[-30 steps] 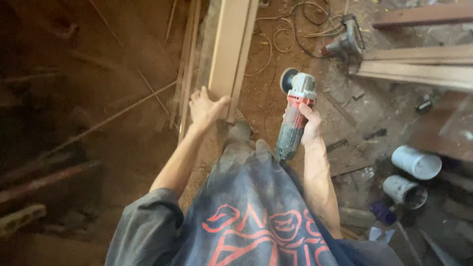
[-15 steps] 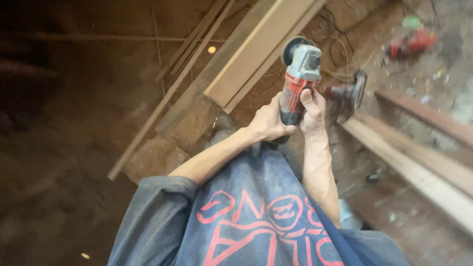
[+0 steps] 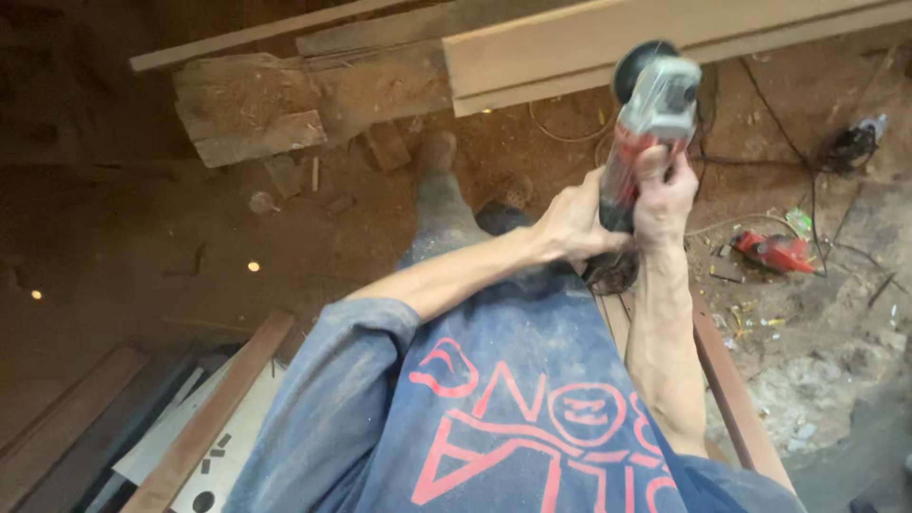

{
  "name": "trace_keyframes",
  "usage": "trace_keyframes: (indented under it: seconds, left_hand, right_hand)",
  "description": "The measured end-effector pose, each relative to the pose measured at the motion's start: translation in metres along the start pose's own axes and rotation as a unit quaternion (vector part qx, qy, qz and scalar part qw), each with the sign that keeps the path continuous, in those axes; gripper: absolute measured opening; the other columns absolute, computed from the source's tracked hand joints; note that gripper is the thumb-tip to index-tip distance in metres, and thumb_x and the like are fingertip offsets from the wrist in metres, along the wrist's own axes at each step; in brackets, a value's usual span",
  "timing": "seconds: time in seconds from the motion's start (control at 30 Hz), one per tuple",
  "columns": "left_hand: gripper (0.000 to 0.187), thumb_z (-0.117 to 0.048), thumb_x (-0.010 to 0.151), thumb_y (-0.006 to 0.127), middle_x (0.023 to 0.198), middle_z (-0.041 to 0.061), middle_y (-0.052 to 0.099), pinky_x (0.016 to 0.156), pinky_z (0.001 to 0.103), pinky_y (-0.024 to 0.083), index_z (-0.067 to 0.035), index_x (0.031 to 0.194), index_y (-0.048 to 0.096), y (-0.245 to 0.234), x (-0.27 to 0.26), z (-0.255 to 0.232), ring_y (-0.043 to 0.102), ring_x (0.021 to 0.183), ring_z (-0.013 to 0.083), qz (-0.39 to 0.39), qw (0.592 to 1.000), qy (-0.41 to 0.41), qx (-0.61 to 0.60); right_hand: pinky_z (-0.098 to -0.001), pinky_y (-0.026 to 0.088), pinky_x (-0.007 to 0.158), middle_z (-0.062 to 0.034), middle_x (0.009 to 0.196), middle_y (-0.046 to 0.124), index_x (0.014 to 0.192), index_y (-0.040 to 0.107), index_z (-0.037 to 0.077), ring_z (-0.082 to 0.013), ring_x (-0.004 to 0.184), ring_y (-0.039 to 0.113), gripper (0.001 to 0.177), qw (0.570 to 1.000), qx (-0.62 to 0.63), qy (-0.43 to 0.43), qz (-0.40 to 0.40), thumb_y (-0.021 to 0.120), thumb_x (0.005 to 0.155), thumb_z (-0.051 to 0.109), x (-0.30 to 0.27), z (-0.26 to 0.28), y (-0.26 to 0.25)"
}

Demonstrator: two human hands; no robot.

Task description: The person uses an angle grinder to sand the surface of a long wooden plank. They hold the plank with one hand and move the tool along its length, occasionally lifting and repositioning the plank to access different areas.

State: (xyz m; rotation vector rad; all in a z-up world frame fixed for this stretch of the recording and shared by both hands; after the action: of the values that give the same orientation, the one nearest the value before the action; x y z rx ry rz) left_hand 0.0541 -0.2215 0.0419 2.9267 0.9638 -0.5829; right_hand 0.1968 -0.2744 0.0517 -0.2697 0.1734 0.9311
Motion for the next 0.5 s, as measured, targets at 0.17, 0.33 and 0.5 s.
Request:
trace_keyframes:
  seconds: [0.17,0.33,0.5]
  left_hand:
    - [0.104,-0.045,0.064,0.094,0.123,0.022,0.068,0.105,0.040,0.052,0.004,0.140,0.042,-0.024,-0.034,0.042,0.070,0.115,0.0343,0.076,0.994,-0.057,-0.058]
    - [0.087,-0.041,0.080,0.086,0.135,0.011,0.058,0.115,0.041,0.045,0.002,0.143,0.045,-0.047,-0.060,0.076,0.056,0.130,0.0248,-0.039,0.947,0.004,-0.318]
    - [0.082,-0.042,0.080,0.084,0.134,0.009,0.057,0.113,0.037,0.045,-0.002,0.140,0.046,-0.061,-0.068,0.082,0.055,0.130,0.0210,-0.130,0.929,0.017,-0.346]
  right_hand:
    - [-0.0306,0.058,0.081,-0.0052,0.107,0.071,0.123,0.059,0.002,-0.0151,0.092,0.068,0.067,0.982,-0.163,0.081,0.047,0.089,0.072,0.035,-0.016,0.017,0.059]
    - [-0.0341,0.057,0.086,-0.0127,0.110,0.074,0.128,0.059,0.002,-0.0198,0.097,0.072,0.082,0.953,-0.264,0.080,0.126,0.092,0.065,0.042,-0.027,0.002,0.120]
    - [-0.0352,0.058,0.086,-0.0134,0.107,0.075,0.130,0.060,0.003,-0.0232,0.095,0.075,0.082,0.941,-0.283,0.083,0.167,0.090,0.066,0.045,-0.025,-0.011,0.149]
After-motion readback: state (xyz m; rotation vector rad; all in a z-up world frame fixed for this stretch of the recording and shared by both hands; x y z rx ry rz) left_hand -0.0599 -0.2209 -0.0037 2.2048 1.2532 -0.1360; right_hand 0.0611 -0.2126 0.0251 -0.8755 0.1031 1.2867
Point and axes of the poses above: each hand's wrist, its own x-axis towards the middle knuckle, its own y-axis out of the palm, z = x × y, the point moved 2 cm from there along x, towards the middle knuckle
